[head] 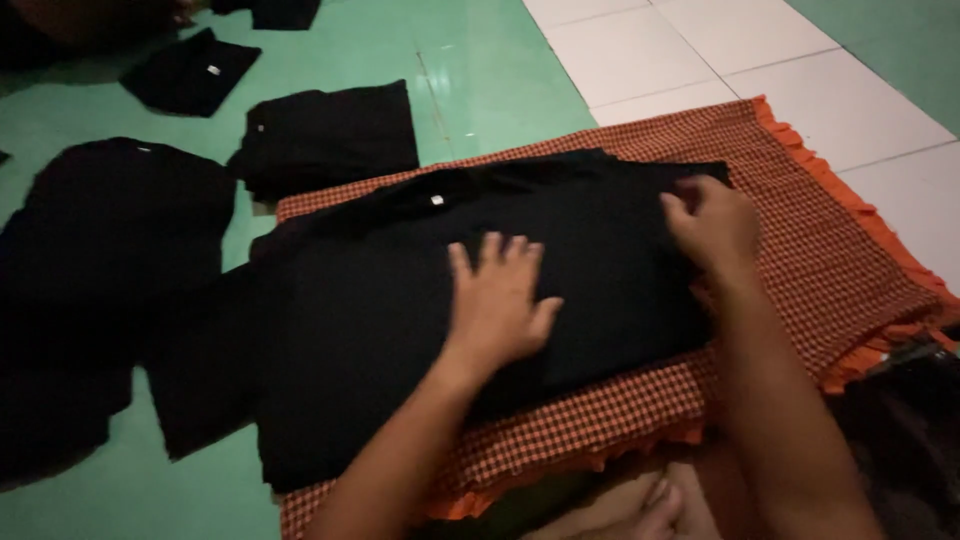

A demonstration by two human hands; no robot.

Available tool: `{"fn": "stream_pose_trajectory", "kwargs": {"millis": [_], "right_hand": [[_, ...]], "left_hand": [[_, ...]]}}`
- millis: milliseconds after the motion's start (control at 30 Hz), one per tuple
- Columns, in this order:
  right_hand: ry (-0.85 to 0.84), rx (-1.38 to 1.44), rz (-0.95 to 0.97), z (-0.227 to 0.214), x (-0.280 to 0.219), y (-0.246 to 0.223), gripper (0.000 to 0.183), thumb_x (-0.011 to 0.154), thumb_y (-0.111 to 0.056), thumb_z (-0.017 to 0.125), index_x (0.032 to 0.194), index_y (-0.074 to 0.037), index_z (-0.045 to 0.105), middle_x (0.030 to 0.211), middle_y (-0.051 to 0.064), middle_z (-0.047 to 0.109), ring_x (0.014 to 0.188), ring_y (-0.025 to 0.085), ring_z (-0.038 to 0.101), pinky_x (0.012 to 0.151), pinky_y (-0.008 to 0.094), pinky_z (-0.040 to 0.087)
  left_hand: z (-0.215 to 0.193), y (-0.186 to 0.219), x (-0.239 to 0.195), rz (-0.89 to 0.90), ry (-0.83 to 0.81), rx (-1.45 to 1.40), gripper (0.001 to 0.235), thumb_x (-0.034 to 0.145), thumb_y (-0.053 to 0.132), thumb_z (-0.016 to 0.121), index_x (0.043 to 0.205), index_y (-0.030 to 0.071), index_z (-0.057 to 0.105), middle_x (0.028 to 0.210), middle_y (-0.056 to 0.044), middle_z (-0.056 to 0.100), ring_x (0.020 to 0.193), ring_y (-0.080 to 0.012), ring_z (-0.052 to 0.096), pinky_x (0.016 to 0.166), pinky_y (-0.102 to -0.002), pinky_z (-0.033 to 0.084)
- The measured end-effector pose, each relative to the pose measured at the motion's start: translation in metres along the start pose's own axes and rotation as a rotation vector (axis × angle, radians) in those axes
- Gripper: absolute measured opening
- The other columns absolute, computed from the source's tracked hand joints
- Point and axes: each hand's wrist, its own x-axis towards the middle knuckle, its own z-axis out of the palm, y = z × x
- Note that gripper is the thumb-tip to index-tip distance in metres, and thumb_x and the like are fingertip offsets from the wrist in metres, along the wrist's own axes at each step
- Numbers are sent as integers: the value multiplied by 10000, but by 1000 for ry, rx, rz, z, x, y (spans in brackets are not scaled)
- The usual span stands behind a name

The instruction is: The person folds a black t-shirt on a checkered mat placed on the floor. They smooth the fabric, fold the sleeves inward, and then fold the shirt in half before placing it on a stack of other folded shirts.

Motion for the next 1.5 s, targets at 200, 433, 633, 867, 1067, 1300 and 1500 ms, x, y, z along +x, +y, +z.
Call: {"fn": "stream_pose_trajectory", "kwargs": {"millis": [200, 433, 633, 867, 1067, 1300, 1500], "right_hand": [[-295, -149, 403, 20, -18, 109, 574, 813, -636, 748, 1128, -161, 814, 997, 156, 801, 1109, 408, 704, 890, 502, 531], [-363, 107, 422, -31, -32, 37, 470, 849, -398, 783, 1100, -1, 780, 1059, 272, 765, 1153, 487, 659, 954, 554, 502], [-308, 179, 538, -20, -35, 63, 288, 821, -420, 809, 1002, -197, 800, 954, 77, 774, 1028, 358, 710, 843, 461, 549], [-316, 359, 627, -38, -36, 51, 259, 768, -187, 816, 992, -64, 775, 850, 185, 737, 816, 341, 715, 650, 439, 578], [-197, -34, -55, -46, -17, 45, 405, 842, -219, 794, 1176, 0, 727, 990, 219, 747, 1054, 429, 693, 947, 503, 521], [-360, 180, -572, 26, 28, 27, 517, 1093, -350, 415, 1533, -87, 482, 1493, 279, 512, 1400, 505, 434, 1210, 574, 302], [-614, -13, -394, 24, 44, 19, 643, 1051, -544, 404, 1620, -249, 343, 1651, 181, 333, 1501, 483, 290, 1223, 661, 221]], "left_hand": [[60, 75, 79, 121, 29, -193, 622, 970, 446, 511, 1495, 113, 521, 1536, -211, 513, 1518, -451, 327, 1195, -772, 63], [98, 73, 106, 95, -14, -223, 577, 1004, 469, 466, 1448, 120, 586, 1614, -184, 425, 1567, -407, 234, 1223, -706, 86], [115, 74, 104, 92, 53, -207, 581, 983, 523, 461, 1422, 176, 618, 1613, -158, 434, 1563, -382, 253, 1230, -705, 90], [121, 72, 106, 92, 74, -193, 565, 967, 552, 465, 1396, 228, 638, 1596, -148, 459, 1560, -370, 268, 1224, -719, 93], [121, 71, 105, 97, 64, -217, 539, 974, 551, 455, 1370, 244, 655, 1591, -153, 463, 1561, -382, 262, 1219, -735, 85], [117, 71, 105, 97, 60, -227, 523, 973, 542, 455, 1356, 258, 667, 1576, -148, 486, 1562, -375, 269, 1216, -735, 74], [121, 70, 106, 106, 70, -199, 530, 969, 545, 461, 1363, 252, 658, 1570, -146, 492, 1559, -374, 275, 1214, -739, 93]]}}
